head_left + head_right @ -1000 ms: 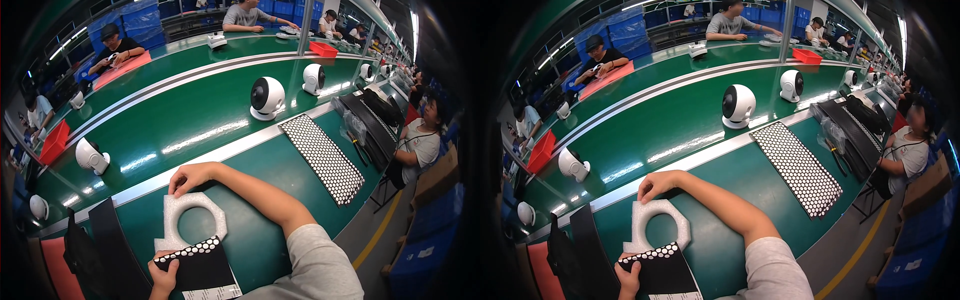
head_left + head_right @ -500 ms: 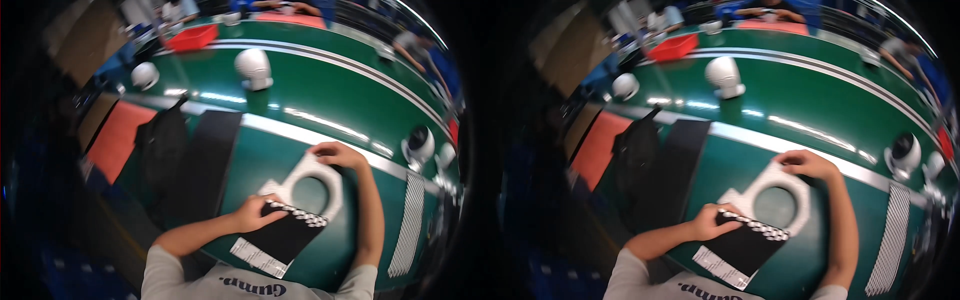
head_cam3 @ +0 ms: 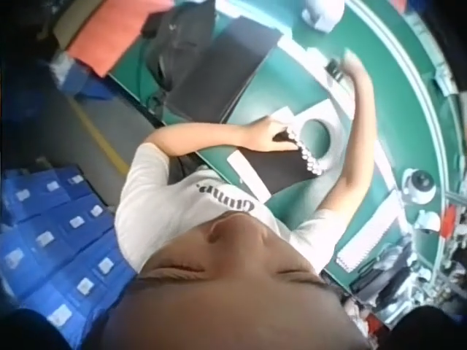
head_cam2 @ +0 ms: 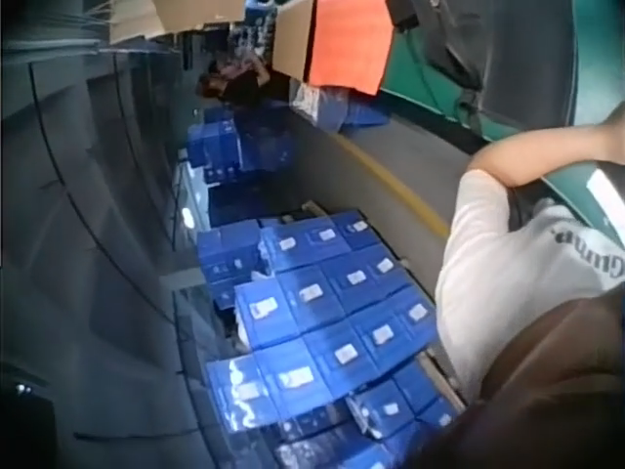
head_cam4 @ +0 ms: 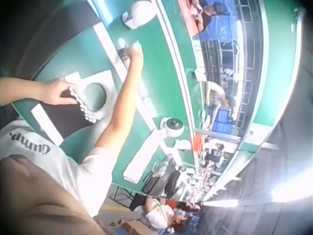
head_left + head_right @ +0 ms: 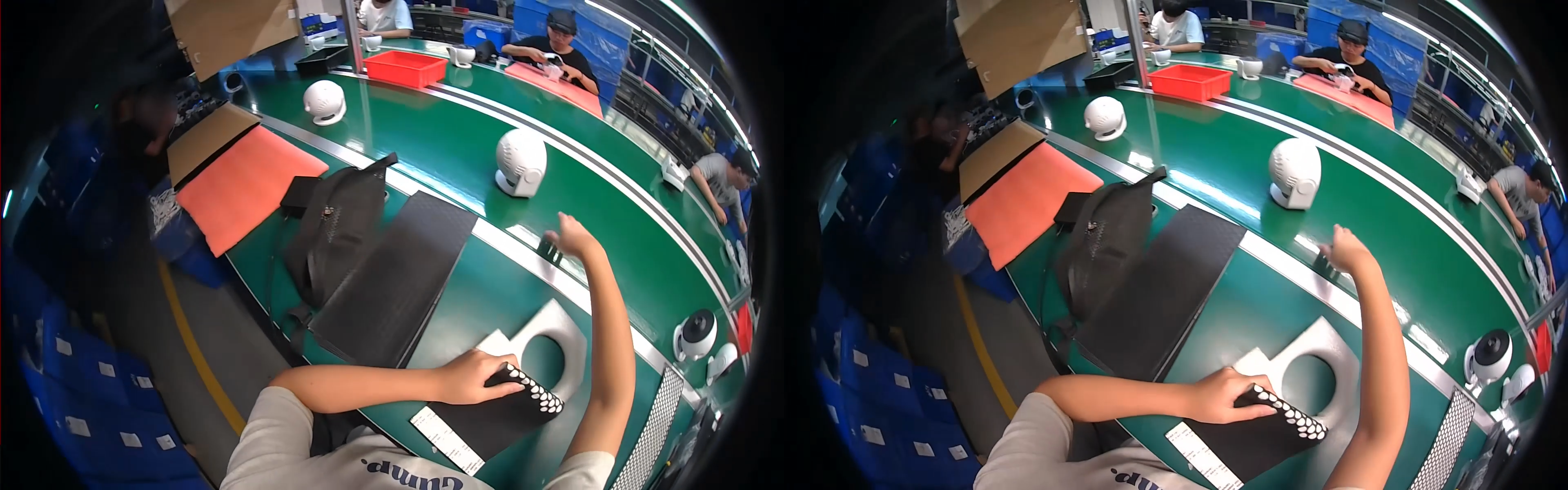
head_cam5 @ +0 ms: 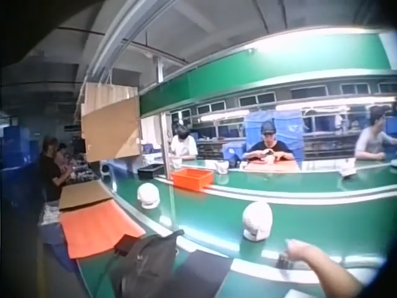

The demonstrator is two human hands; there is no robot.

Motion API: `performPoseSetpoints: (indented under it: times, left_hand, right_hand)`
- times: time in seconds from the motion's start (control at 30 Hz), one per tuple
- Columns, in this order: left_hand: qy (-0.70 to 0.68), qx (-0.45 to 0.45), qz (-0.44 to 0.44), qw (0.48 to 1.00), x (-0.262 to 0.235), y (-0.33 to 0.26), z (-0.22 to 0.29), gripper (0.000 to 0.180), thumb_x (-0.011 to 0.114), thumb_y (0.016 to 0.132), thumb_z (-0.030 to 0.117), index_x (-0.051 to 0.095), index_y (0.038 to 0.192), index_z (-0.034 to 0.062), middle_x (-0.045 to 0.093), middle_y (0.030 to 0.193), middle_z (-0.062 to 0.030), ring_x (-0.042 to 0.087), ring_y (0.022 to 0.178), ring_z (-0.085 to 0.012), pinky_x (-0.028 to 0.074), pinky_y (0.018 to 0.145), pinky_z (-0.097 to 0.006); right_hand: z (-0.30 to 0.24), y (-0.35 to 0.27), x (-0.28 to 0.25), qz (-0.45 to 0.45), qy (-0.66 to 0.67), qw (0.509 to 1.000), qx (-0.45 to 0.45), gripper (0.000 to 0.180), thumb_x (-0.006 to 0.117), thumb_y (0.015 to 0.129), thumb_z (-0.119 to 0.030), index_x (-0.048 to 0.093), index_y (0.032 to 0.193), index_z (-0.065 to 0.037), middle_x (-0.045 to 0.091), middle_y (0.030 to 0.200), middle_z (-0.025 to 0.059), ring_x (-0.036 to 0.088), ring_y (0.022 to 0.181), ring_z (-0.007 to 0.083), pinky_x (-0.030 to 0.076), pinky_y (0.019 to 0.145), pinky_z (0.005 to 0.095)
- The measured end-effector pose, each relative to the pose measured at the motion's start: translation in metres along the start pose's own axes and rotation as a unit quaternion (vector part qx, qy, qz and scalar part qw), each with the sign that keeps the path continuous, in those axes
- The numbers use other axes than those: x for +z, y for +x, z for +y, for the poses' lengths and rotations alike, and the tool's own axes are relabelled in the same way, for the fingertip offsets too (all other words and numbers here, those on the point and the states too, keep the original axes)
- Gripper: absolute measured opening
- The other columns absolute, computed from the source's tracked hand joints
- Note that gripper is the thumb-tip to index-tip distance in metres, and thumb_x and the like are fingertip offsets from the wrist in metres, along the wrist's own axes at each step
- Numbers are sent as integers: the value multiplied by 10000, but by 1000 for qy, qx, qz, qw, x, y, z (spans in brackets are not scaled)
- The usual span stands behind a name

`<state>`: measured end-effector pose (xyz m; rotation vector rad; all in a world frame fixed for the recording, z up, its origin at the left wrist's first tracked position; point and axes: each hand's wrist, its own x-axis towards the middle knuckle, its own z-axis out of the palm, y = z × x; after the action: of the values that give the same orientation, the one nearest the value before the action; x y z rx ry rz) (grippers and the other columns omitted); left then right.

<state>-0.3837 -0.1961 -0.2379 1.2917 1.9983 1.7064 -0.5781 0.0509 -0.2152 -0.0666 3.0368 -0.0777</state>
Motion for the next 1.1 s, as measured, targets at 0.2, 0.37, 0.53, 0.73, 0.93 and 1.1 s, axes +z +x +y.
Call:
performPoseSetpoints:
  times: [0.2,0.37,0.53,0.73,0.93,1.1]
  left_hand:
    - [7,-17,-22,1000,0,7,-1,201,567,809,228,495,848,45,547,630,-103,540,543,-243,409,541,-321]
    - [-6,19,24,1000,-1,7,-5,213,562,814,243,486,838,46,522,590,-97,522,522,-250,396,531,-327]
    - [7,-7,2,1000,-5,9,1,209,563,812,236,484,830,43,541,615,-105,543,551,-254,408,550,-328]
    - [15,8,9,1000,0,10,-1,213,579,798,240,499,827,45,553,617,-125,566,563,-277,424,543,-338]
    - [-3,-60,-23,998,3,7,-3,218,621,764,186,553,898,28,594,789,-154,593,702,-254,445,632,-305]
    - [7,-5,32,999,10,10,-7,208,623,754,201,559,875,43,591,672,-128,590,577,-261,442,525,-307]
  right_hand:
    - [29,81,38,95,-62,993,24,374,406,784,-73,384,1139,42,474,1095,197,519,982,312,458,788,382]
    - [7,86,35,39,-106,992,62,336,377,802,-71,450,1126,-16,423,1203,166,466,1070,308,452,806,403]
    - [13,51,14,52,-146,984,-86,453,426,729,6,456,1160,-131,289,1345,86,286,1241,265,361,927,422]
    - [-6,17,17,68,-176,963,-191,252,421,691,5,461,938,36,536,993,183,485,1043,271,245,1010,383]
    - [-4,-31,-15,251,-106,938,-214,86,460,772,-98,484,851,-74,553,821,79,543,821,242,441,721,338]
    - [5,-93,-61,172,23,963,-205,90,503,747,-38,477,832,-55,617,781,105,600,732,300,474,579,389]
